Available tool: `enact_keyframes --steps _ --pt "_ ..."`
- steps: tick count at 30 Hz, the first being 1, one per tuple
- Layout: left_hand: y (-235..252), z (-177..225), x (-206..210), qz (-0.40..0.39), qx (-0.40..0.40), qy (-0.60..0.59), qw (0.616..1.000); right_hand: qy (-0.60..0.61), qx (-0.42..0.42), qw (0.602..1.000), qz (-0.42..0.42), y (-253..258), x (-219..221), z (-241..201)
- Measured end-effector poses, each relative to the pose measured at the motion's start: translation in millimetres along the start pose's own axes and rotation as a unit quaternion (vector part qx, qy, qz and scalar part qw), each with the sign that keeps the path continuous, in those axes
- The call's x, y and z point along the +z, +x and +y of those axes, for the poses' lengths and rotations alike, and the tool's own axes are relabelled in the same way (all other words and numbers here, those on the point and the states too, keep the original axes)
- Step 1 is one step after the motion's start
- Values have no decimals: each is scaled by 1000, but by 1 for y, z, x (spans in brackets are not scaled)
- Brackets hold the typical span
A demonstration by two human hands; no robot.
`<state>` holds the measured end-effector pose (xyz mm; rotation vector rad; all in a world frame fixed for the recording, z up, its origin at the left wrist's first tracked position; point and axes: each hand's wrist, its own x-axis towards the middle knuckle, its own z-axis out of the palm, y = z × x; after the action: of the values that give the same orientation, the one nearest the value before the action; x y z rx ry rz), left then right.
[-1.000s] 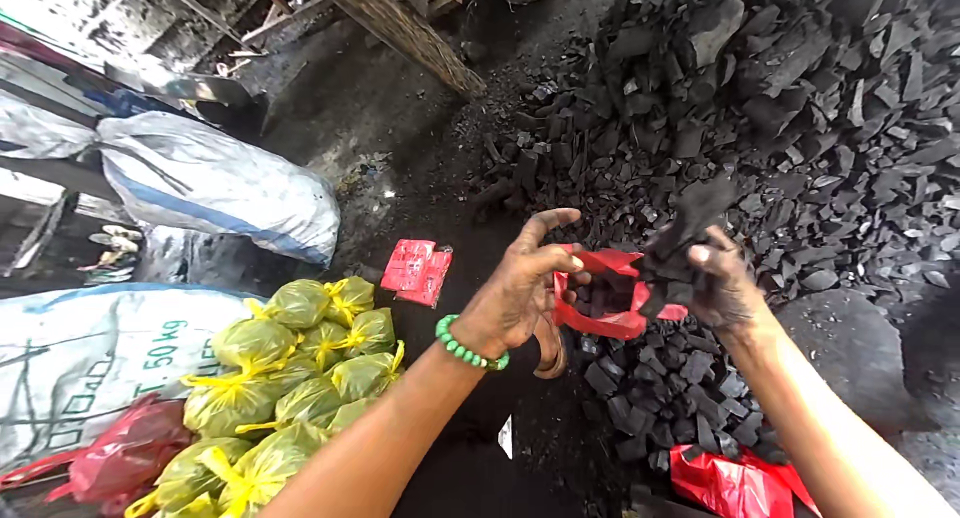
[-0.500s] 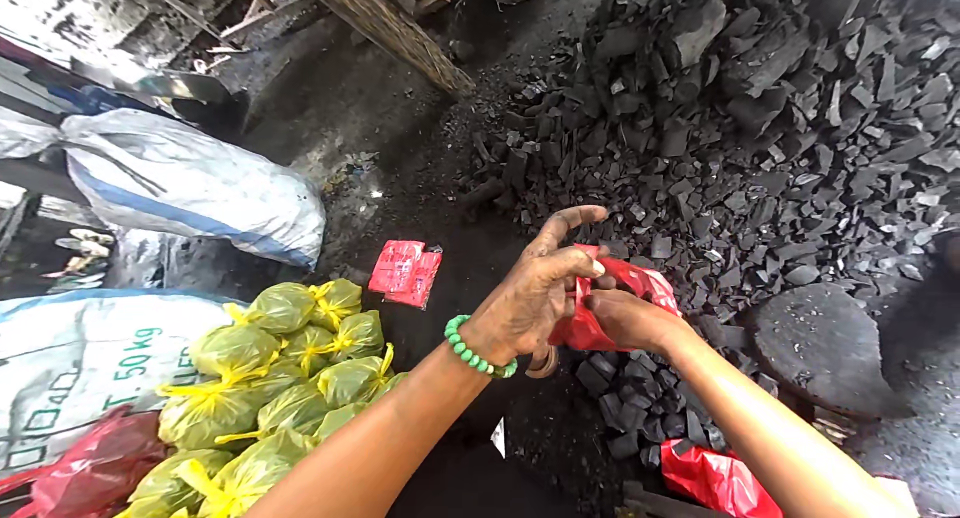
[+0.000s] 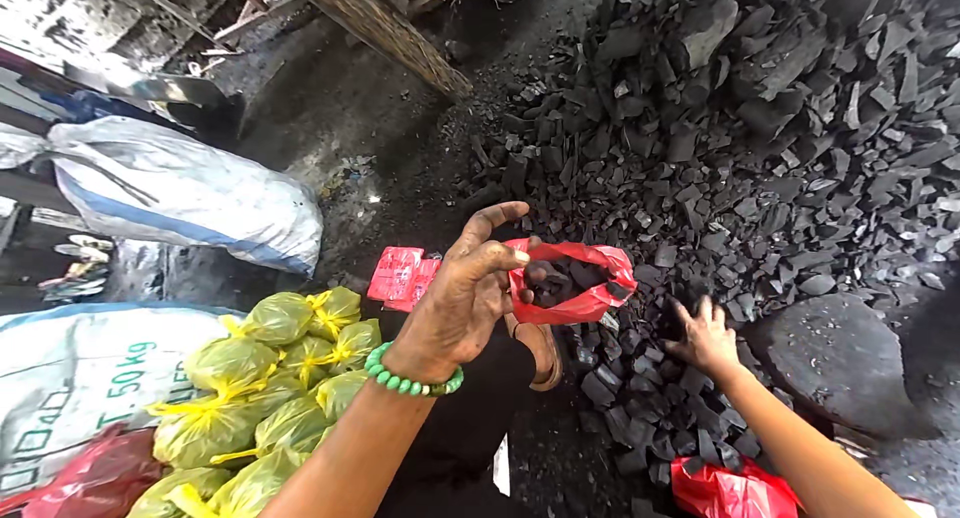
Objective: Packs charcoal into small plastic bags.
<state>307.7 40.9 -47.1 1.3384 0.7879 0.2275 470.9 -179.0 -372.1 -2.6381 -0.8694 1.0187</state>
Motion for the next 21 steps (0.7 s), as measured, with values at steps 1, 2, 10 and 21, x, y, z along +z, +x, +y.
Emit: enact_keyframes --steps 1,2,10,21 --pt "1 0 -1 2 1 -1 1000 -5 -15 999 -31 1 -2 2" --pt "2 1 -2 3 2 -4 1000 -14 -24 998 -60 4 -5 4" --pt "4 0 -4 18 -4 -18 1000 -10 -76 996 -42 15 6 -26" --pt "-1 -17 28 -18 -22 12 1000 467 -165 856 150 -13 -69 -36"
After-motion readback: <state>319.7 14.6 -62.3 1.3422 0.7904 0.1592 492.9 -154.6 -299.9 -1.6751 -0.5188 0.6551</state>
